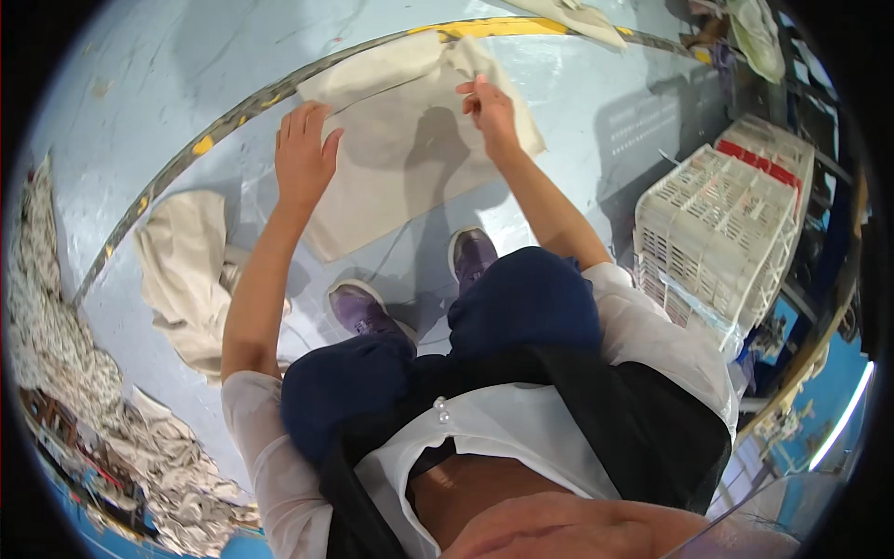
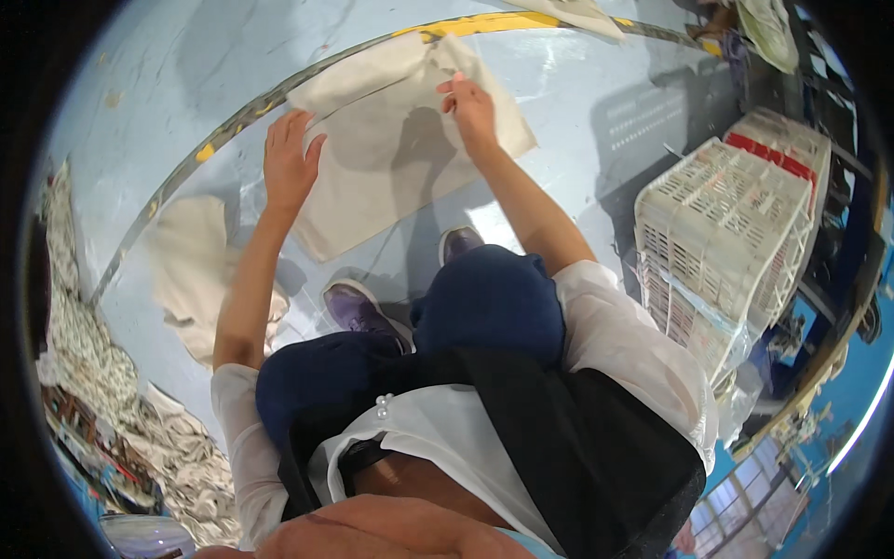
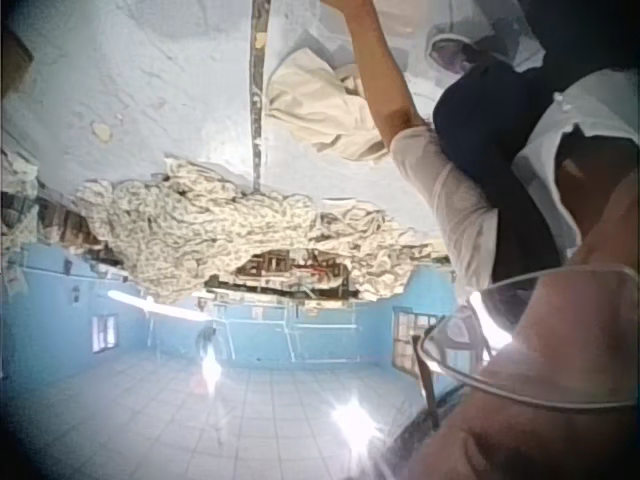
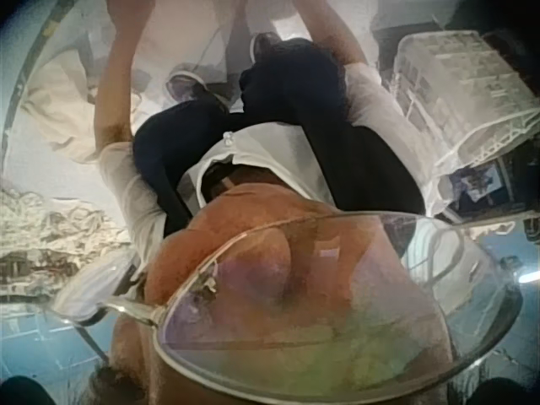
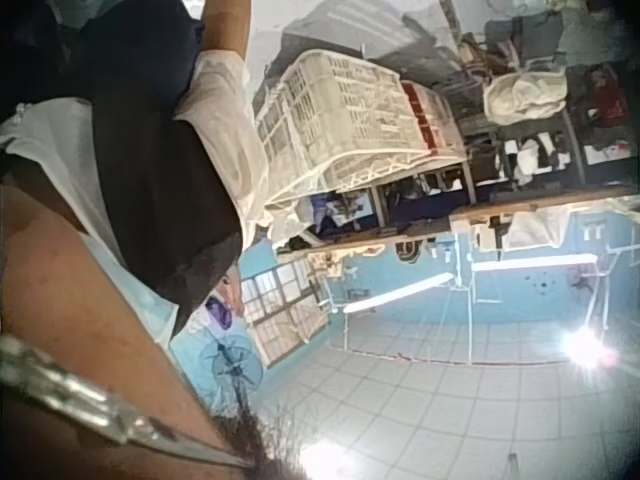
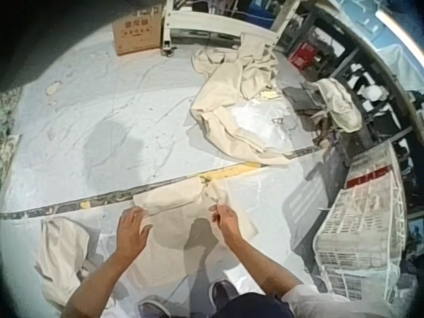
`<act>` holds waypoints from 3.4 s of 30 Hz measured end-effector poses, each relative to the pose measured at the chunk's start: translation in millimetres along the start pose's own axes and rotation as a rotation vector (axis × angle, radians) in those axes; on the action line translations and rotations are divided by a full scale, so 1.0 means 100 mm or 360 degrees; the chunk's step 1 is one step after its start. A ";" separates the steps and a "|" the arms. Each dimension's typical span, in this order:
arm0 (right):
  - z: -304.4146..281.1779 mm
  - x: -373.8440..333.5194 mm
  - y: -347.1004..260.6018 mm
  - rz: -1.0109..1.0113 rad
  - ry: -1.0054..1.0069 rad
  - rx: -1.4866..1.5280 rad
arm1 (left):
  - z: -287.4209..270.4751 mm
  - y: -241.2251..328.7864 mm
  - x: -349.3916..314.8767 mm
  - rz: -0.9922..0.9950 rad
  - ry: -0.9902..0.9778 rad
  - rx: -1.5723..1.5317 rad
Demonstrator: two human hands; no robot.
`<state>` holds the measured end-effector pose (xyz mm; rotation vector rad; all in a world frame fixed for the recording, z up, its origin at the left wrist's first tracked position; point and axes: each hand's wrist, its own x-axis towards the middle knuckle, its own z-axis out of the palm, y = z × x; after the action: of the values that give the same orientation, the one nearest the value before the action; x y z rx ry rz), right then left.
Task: The person trims loose threads from folded fabric pieces using thread snips while seated, then moves to the floor to unfold and trim other fabric pieces with the snips.
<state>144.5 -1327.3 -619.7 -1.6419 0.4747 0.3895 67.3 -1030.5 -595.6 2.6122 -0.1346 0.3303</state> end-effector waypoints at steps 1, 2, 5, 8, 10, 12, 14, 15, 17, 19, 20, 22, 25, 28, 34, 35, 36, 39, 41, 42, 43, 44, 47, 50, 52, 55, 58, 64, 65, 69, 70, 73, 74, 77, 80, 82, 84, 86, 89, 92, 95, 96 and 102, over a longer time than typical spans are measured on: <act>0.02 0.03 0.02 -0.0002 0.0043 -0.0001 | 0.08 0.05 0.15 0.0098 -0.0078 0.0084; 0.04 0.06 0.02 0.0209 -0.0055 0.0126 | 0.17 0.11 0.28 0.0196 -0.0152 0.0172; 0.13 0.23 0.06 0.0412 -0.0090 0.0272 | 0.55 -0.24 0.17 0.0138 -0.0390 0.0305; 0.10 0.44 0.03 0.0399 -0.0022 0.0230 | 0.62 -0.27 0.15 0.0118 -0.0312 0.0253; 0.15 0.52 -0.01 0.0386 -0.0043 0.0191 | 0.61 -0.24 0.12 0.0055 -0.0378 0.0261; 0.17 0.58 -0.06 0.0426 -0.0069 0.0140 | 0.61 -0.22 0.11 -0.0010 -0.0430 0.0272; 0.16 0.68 -0.15 0.0441 -0.0148 0.0132 | 0.62 -0.23 0.11 0.0010 -0.0401 0.0272; 0.18 0.71 -0.15 0.0467 -0.0231 0.0129 | 0.59 -0.25 0.11 0.0002 -0.0398 0.0277; 0.08 0.70 -0.15 0.0369 -0.0264 0.0395 | 0.52 -0.30 0.11 0.0033 -0.0465 0.0221; -0.05 0.70 -0.14 0.0280 -0.0299 0.0659 | 0.35 -0.19 0.06 -0.0089 -0.0201 0.0366; -0.10 0.70 -0.13 0.0207 -0.0294 0.0909 | 0.28 -0.16 0.03 -0.0202 0.0060 0.0512; 0.15 0.52 -0.22 0.0150 -0.0362 0.0910 | 0.18 -0.34 -0.19 -0.0348 0.0009 0.0502; 0.75 0.04 -0.17 0.0201 -0.0837 0.0065 | 0.20 -0.50 -0.43 -0.0539 0.0000 0.0310; 1.20 -0.16 -0.01 0.0453 -0.1010 0.0013 | 0.22 -0.44 -0.43 -0.0680 -0.0059 0.0115; 1.67 -0.25 0.12 0.0924 -0.1161 0.0116 | 0.15 -0.37 -0.49 -0.0795 -0.0001 0.0057; 1.71 -0.25 0.11 0.0935 -0.1177 0.0202 | 0.15 -0.36 -0.49 -0.0795 0.0007 0.0038; 1.74 -0.25 0.11 0.0946 -0.1197 0.0290 | 0.14 -0.37 -0.51 -0.0795 0.0014 0.0024; 1.74 -0.14 0.09 0.0730 -0.1169 0.0357 | 0.19 -0.41 -0.53 -0.0745 0.0017 0.0077; 1.59 0.02 0.08 0.0472 -0.1211 0.0071 | 0.22 -0.49 -0.55 -0.0892 0.0024 -0.0005; 1.47 0.12 0.10 0.0217 -0.1241 -0.0211 | 0.27 -0.57 -0.58 -0.1038 0.0025 -0.0085; 1.38 0.19 0.09 0.0203 -0.1240 -0.0215 | 0.30 -0.73 -0.65 -0.1032 0.0038 -0.0087; 1.29 0.24 0.07 -0.0102 -0.1322 -0.0613 | 0.29 -0.93 -0.75 -0.1169 0.0077 -0.0283; 1.16 0.37 -0.22 -0.0947 -0.1238 -0.1798 | 0.16 -1.04 -0.95 -0.1423 -0.0022 -0.0420; 1.35 0.73 -0.77 -0.1316 -0.0240 -0.2162 | 0.06 -0.95 -1.05 -0.1147 -0.0042 -0.0215; 1.05 1.16 -0.85 -0.1316 0.0037 -0.1423 | 0.10 -0.77 -0.94 -0.1053 -0.0120 -0.0035; 1.05 0.66 -0.80 -0.1323 -0.0659 -0.1126 | -0.40 -0.66 -1.06 -0.0992 -0.0020 0.0328; 0.65 1.12 -0.17 -0.1172 -0.1201 -0.1138 | -0.61 -0.76 -1.16 -0.0746 0.0195 0.0877; 1.38 0.88 -0.90 -0.1037 -0.0576 -0.0552 | -1.50 -1.46 -2.01 -0.0921 0.0165 0.1034; 1.46 0.82 -0.86 -0.1099 -0.0705 -0.0655 | -1.47 -1.47 -1.93 -0.0901 0.0184 0.1017; 1.65 0.09 -0.55 -0.0566 -0.1179 -0.0689 | -1.79 -0.76 -0.95 -0.1494 0.0951 -0.0564; 1.74 -0.05 -0.51 -0.0564 -0.1202 -0.0677 | -2.07 -0.70 -0.83 -0.1338 0.0911 -0.0542; 1.86 -0.28 -0.31 -0.0476 -0.1376 -0.0485 | -2.28 -0.89 -0.88 -0.1011 0.0584 -0.0198; 1.85 -0.31 -0.28 -0.0496 -0.1348 -0.0550 | -2.22 -0.97 -0.96 -0.0839 0.0297 0.0103; 1.67 -0.29 -0.17 -0.0507 -0.1256 -0.0687 | -1.31 -0.81 -1.51 -0.1001 -0.0343 0.1066; 1.72 -0.41 -0.25 -0.0579 -0.1203 -0.0725 | -1.31 -1.26 -2.31 -0.1150 -0.0310 0.1202; 1.78 -0.49 -0.28 -0.0613 -0.1144 -0.0758 | -1.62 -1.52 -2.42 -0.1211 -0.0155 0.1182; 1.72 -0.41 -0.28 -0.0477 -0.1122 -0.0666 | -1.85 -1.47 -2.04 -0.1566 0.0136 0.0673; 1.85 -0.32 -0.31 -0.0492 -0.1161 -0.0552 | -2.18 -1.31 -1.47 -0.1269 0.0474 0.0467; 2.15 -0.60 -0.51 -0.0468 -0.1233 -0.0396 | -2.79 -0.78 -0.90 -0.1752 0.1250 -0.0482; 2.21 -0.71 -0.81 -0.0143 -0.1395 -0.0226 | -3.36 -0.20 -0.54 -0.1300 0.1691 -0.1406; 1.84 -0.69 -1.11 0.0320 -0.1383 -0.0059 | -3.27 0.29 -0.61 -0.1309 0.1745 -0.1872; 1.64 -0.56 -1.13 0.0288 -0.1504 0.0018 | -3.10 0.46 -0.65 -0.1371 0.1689 -0.1961; 0.79 -0.11 -0.94 0.0380 -0.1046 0.0184 | -1.61 0.48 -2.00 -0.1427 -0.0848 -0.1338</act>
<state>185.2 -1239.0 -543.7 -1.2527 0.1855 1.0179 -166.8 -986.6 -488.0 1.6296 0.5800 -0.6125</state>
